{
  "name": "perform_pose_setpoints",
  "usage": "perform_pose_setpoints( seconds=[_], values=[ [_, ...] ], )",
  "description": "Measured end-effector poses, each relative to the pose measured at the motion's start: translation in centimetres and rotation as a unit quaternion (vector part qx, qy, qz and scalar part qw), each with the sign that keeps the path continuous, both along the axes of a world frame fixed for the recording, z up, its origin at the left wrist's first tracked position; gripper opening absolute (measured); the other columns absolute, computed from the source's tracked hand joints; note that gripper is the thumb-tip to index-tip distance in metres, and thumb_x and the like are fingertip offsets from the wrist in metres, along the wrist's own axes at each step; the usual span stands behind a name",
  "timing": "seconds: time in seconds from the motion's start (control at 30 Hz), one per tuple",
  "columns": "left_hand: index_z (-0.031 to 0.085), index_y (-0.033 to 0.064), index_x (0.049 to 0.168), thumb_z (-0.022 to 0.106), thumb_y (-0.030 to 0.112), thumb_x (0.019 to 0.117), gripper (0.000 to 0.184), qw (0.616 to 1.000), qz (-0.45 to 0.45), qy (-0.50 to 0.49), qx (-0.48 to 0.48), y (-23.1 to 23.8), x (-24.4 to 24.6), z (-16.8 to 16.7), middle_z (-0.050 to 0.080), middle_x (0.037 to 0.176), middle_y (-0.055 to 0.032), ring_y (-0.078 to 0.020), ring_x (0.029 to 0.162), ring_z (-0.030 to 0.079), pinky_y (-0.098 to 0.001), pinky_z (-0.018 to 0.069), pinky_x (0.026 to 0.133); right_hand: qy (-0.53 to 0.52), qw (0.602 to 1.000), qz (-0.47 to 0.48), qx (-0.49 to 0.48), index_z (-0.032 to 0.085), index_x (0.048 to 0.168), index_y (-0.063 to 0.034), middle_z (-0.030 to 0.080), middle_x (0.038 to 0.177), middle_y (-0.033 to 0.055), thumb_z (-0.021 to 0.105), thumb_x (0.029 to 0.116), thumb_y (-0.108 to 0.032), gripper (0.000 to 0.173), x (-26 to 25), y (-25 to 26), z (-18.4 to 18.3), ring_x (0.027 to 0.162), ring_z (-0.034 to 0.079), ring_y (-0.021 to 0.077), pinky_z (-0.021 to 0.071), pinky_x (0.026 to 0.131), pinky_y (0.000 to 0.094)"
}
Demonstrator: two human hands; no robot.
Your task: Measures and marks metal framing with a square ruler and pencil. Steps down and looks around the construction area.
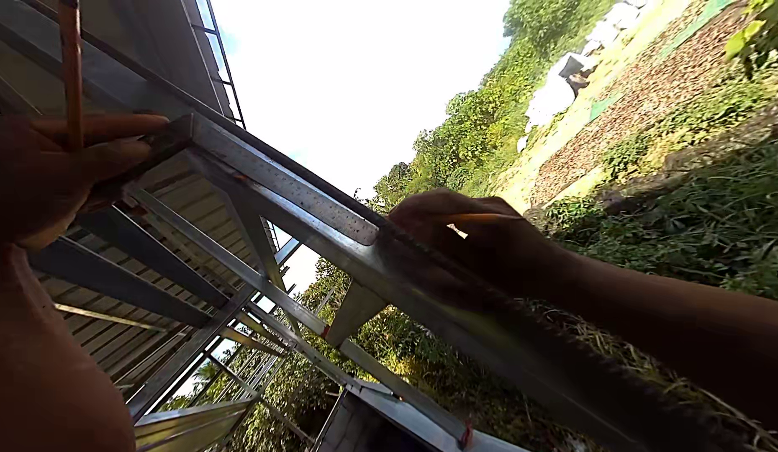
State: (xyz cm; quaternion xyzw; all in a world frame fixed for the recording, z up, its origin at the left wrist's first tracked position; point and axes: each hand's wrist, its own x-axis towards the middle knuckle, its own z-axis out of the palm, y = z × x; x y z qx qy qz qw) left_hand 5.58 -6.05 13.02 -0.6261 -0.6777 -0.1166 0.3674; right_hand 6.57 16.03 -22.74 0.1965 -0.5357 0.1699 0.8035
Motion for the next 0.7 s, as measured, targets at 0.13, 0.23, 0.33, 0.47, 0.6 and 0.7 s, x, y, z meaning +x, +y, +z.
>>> perform_pose_setpoints(
  seconds=[0.13, 0.23, 0.33, 0.47, 0.6, 0.7],
  values=[
    [0.07, 0.019, 0.127, 0.054, 0.009, 0.1027, 0.031, 1.0, 0.004, 0.01, -0.007, 0.0, -0.4, 0.9, 0.066, 0.075, 0.0064, 0.0024, 0.047, 0.048, -0.0116, 0.0397, 0.041, 0.02, 1.0, -0.007, -0.011, 0.068, 0.122, -0.0057, 0.073, 0.113, -0.0029, 0.05, 0.1091, -0.017, 0.025, -0.1, 0.4, 0.1, 0.104, 0.068, 0.0014, 0.0594, 0.089, 0.0205],
    [0.07, 0.0215, 0.129, 0.055, 0.013, 0.1016, 0.032, 0.999, 0.007, 0.018, -0.036, -0.1, -0.8, 2.1, 0.067, 0.079, 0.0058, 0.001, 0.049, 0.05, -0.0128, 0.0415, 0.043, 0.004, 0.999, 0.012, -0.053, 0.066, 0.123, -0.0094, 0.074, 0.112, -0.0056, 0.047, 0.1093, -0.019, 0.025, -0.1, 0.5, 0.3, 0.099, 0.07, 0.0019, 0.0614, 0.085, 0.0226],
    [0.07, 0.0228, 0.128, 0.057, 0.015, 0.1012, 0.031, 0.999, 0.002, 0.022, -0.048, -0.2, -1.0, 2.7, 0.067, 0.08, 0.0062, 0.0008, 0.05, 0.05, -0.0127, 0.0408, 0.043, 0.003, 0.997, 0.032, -0.075, 0.066, 0.122, -0.0088, 0.075, 0.11, -0.0037, 0.046, 0.1102, -0.022, 0.027, 0.1, 0.9, 0.5, 0.093, 0.072, 0.0056, 0.0636, 0.081, 0.0264],
    [0.072, 0.0287, 0.127, 0.063, 0.023, 0.1005, 0.029, 0.996, -0.017, 0.036, -0.075, -0.5, -1.4, 3.2, 0.07, 0.085, 0.007, 0.0004, 0.054, 0.054, -0.0141, 0.0445, 0.045, 0.02, 0.996, 0.029, -0.077, 0.069, 0.117, -0.0063, 0.075, 0.104, 0.0, 0.045, 0.1109, -0.023, 0.029, 0.8, 1.7, 2.7, 0.087, 0.073, 0.0076, 0.0645, 0.078, 0.0279],
    [0.073, 0.0293, 0.127, 0.066, 0.026, 0.0993, 0.028, 0.998, 0.003, 0.058, -0.033, -0.5, -1.0, 2.5, 0.071, 0.089, 0.0063, 0.0004, 0.057, 0.056, -0.0146, 0.0451, 0.048, 0.013, 0.991, 0.127, -0.048, 0.068, 0.113, -0.0044, 0.076, 0.099, 0.0018, 0.051, 0.1089, -0.02, 0.024, 1.4, 2.1, 8.0, 0.086, 0.075, 0.0097, 0.0653, 0.079, 0.0293],
    [0.073, 0.0262, 0.127, 0.063, 0.022, 0.1011, 0.028, 0.998, 0.022, 0.049, -0.024, -0.3, -0.2, 1.8, 0.071, 0.088, 0.0046, -0.0008, 0.057, 0.055, -0.0151, 0.0443, 0.049, -0.016, 0.981, 0.189, -0.028, 0.067, 0.111, -0.0032, 0.076, 0.098, 0.0045, 0.052, 0.1084, -0.018, 0.021, 1.8, 1.9, 13.0, 0.086, 0.076, 0.0129, 0.0661, 0.076, 0.0319]
  ],
)
